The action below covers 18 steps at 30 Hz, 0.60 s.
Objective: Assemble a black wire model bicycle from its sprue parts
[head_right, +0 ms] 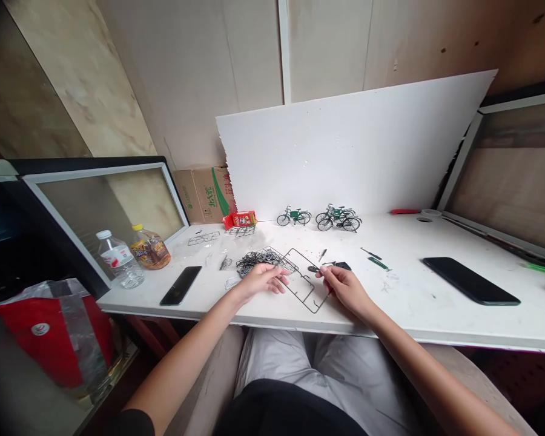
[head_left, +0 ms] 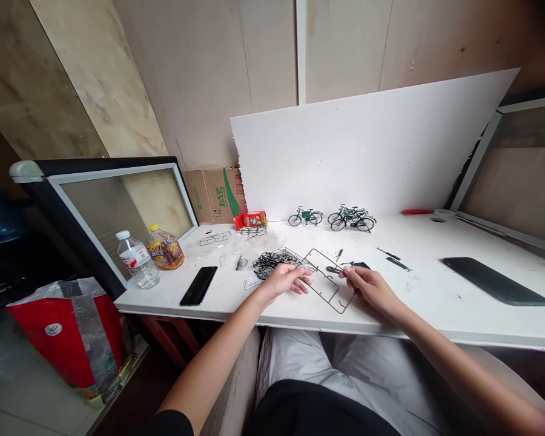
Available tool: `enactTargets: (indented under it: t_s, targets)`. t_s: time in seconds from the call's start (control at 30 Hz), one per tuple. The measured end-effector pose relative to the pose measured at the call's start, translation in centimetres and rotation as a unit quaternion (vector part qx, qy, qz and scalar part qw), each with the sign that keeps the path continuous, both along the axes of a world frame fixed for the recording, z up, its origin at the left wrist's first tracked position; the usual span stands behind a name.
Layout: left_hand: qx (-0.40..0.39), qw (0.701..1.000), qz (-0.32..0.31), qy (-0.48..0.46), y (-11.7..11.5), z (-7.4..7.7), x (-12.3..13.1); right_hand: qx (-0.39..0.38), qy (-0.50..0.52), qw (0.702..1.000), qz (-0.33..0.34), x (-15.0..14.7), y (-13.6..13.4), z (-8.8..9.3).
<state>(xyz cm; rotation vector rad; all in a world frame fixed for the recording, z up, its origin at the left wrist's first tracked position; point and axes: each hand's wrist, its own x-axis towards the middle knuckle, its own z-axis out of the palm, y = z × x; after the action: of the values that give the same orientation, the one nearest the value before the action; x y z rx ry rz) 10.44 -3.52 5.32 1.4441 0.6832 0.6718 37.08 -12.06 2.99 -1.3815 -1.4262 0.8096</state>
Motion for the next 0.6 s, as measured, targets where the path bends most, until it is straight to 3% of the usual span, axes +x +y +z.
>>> enactTargets:
  t_s: [0.1,0.27,0.47,0.6]
  targets:
    - [-0.027,0.999,-0.014,-0.029,0.9,0.0,-1.0,0.021,0.025,0.999,-0.041,0.1,0.3,-0.4]
    - [-0.045,0.993,0.039,-0.102,3.4,0.6,-3.2,0.051,0.047,0.994,-0.08,0.2,0.6,-0.9]
    - [-0.009,0.969,0.177,-0.17,9.9,3.8,-5.8,0.026,-0.006,0.998,-0.062,0.1,0.4,-0.5]
    - [-0.096,0.969,0.174,-0.148,13.9,5.5,-7.8,0.02,-0.06,0.997,-0.053,-0.4,0.0,0.0]
